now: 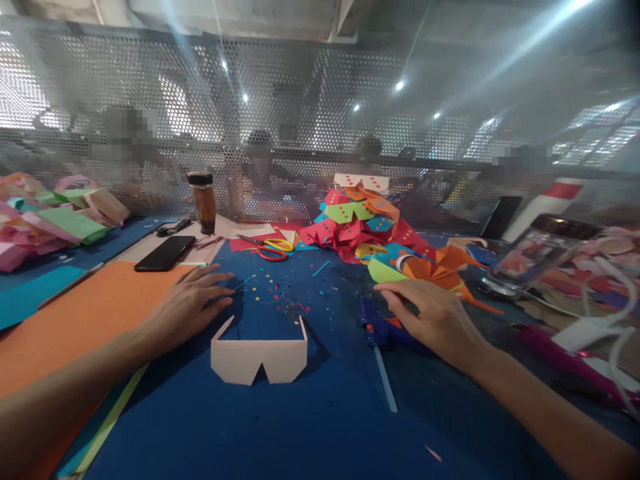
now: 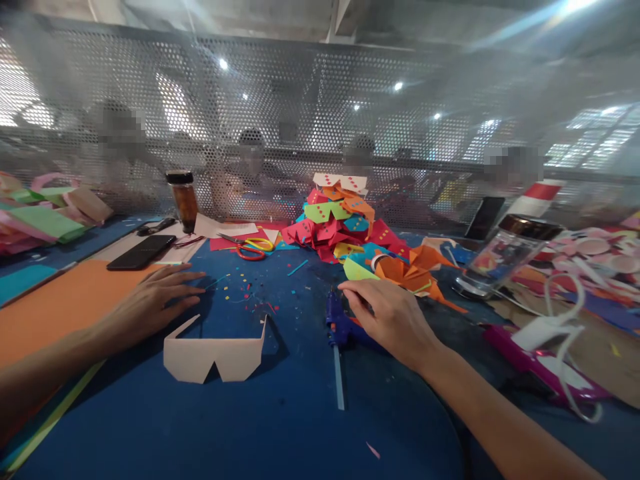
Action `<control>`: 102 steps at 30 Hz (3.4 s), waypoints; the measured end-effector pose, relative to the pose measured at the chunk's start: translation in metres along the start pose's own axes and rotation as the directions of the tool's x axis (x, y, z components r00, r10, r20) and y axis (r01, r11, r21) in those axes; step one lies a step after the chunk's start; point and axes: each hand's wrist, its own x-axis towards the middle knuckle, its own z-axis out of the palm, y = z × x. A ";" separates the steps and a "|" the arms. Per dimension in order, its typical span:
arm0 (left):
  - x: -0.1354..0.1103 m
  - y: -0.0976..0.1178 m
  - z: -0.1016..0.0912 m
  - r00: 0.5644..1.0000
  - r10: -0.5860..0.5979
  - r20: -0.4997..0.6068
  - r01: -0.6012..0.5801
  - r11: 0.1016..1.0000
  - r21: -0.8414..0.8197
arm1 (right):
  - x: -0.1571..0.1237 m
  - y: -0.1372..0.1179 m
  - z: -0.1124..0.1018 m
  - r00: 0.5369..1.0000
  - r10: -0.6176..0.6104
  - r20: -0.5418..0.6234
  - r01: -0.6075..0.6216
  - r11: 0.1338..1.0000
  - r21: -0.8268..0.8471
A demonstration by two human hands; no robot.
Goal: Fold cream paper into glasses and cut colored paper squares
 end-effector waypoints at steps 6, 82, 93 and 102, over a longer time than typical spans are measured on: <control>-0.001 0.001 0.005 1.000 -0.012 0.029 0.011 0.999 0.033 | 0.016 -0.008 -0.003 0.997 -0.056 0.054 0.056 0.998 0.000; 0.000 0.002 0.006 0.992 -0.038 -0.124 0.010 0.976 -0.218 | 0.203 -0.035 0.164 0.542 0.100 0.834 -0.135 0.990 -0.031; 0.000 0.004 0.009 0.991 -0.029 -0.129 -0.001 0.975 -0.224 | 0.223 -0.005 0.172 0.638 0.100 0.764 -0.159 0.987 0.004; -0.002 0.006 0.012 0.988 -0.001 -0.155 -0.036 0.972 -0.234 | 0.243 0.008 0.206 0.686 0.264 0.678 -0.267 0.958 -0.103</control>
